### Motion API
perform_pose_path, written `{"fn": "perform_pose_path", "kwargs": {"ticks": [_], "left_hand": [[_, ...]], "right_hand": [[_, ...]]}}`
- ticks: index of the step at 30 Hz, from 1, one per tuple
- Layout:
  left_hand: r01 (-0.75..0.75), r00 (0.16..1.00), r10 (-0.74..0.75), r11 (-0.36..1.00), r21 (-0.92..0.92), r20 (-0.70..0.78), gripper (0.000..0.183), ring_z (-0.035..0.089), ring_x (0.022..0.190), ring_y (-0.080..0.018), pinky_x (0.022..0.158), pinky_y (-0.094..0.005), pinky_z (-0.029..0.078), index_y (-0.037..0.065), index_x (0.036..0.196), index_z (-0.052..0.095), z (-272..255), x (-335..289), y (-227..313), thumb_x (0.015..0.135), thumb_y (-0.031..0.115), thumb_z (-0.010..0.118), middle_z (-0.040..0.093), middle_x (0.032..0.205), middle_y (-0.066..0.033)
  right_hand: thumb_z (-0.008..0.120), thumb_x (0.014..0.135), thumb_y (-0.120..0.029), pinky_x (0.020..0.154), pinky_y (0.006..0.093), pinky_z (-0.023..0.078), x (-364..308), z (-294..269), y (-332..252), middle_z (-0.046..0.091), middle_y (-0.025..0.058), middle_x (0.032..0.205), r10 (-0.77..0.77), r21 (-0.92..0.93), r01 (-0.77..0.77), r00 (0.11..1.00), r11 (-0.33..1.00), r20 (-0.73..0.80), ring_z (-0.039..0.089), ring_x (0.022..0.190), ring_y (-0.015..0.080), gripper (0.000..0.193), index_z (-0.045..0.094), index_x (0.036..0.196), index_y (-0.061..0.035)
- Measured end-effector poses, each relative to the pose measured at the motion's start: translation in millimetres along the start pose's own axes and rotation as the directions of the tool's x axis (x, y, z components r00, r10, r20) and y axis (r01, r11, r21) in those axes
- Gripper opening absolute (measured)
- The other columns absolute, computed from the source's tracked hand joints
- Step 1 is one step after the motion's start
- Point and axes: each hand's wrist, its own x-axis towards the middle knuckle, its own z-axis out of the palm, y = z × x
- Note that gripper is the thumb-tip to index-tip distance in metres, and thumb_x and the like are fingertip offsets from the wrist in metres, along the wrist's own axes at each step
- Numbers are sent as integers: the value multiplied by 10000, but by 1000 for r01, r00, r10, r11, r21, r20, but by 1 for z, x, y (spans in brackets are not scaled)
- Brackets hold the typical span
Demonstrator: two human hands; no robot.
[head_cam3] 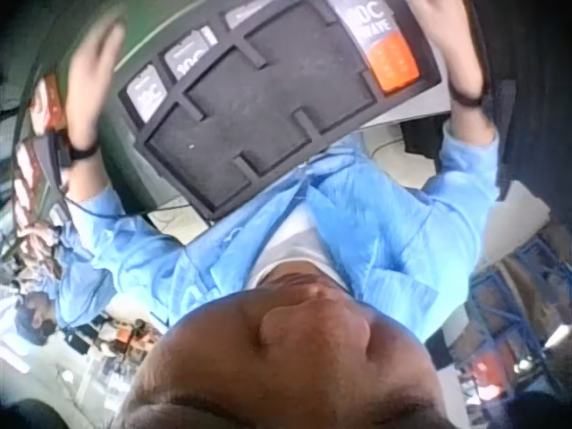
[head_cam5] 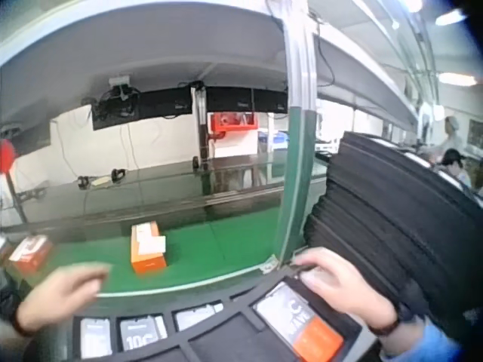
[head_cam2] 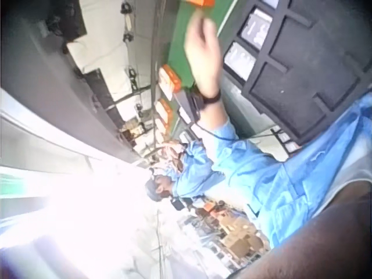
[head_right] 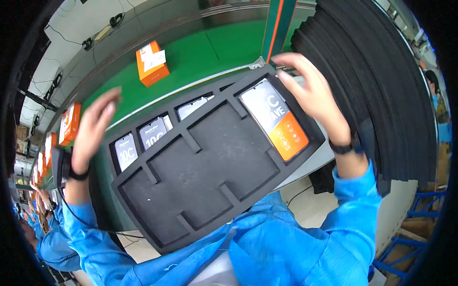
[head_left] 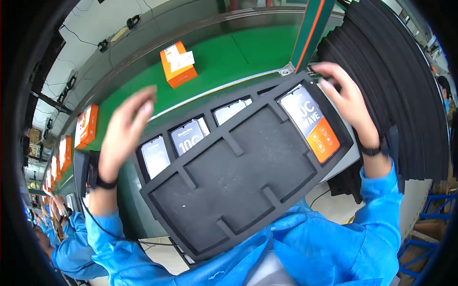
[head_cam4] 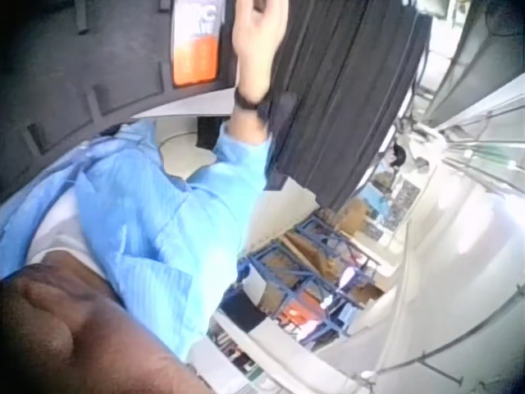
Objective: The worker is packing smartphones into boxes and applying labels on a production line.
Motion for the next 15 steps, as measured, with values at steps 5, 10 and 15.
{"fn": "perform_pose_path", "kwargs": {"ticks": [5, 10, 15], "left_hand": [[-30, 953, -25, 984, 177, 302, 663, 588, 1057, -292, 896, -394, 476, 51, 1313, 517, 17, -100, 45, 691, 103, 739, 601, 1180, -160], [-176, 984, 171, 845, 504, 56, 490, 586, 930, -351, 834, -430, 475, 56, 1211, 587, 23, -86, 21, 746, -89, 536, 629, 996, -176], [-147, 969, 220, 875, 461, -108, 467, 563, 1116, -306, 993, -369, 428, 51, 1276, 560, 11, -52, 16, 812, -6, 555, 592, 1248, -145]], "right_hand": [[616, 873, -163, 1072, 372, 332, -114, -20, 20, 483, 130, 1382, 444, 290, -472, 881, 832, 162, 448, 1291, 260, 552, 444, 1381, -34], [561, 844, -24, 1128, 342, 247, -109, 12, -9, 426, 158, 1434, 484, 651, -400, 873, 646, 56, 347, 1372, 256, 551, 422, 1371, 49], [529, 861, -17, 1137, 355, 230, -101, 33, -45, 417, 151, 1442, 415, 719, -378, 899, 583, 136, 333, 1380, 248, 545, 416, 1395, -5]]}}
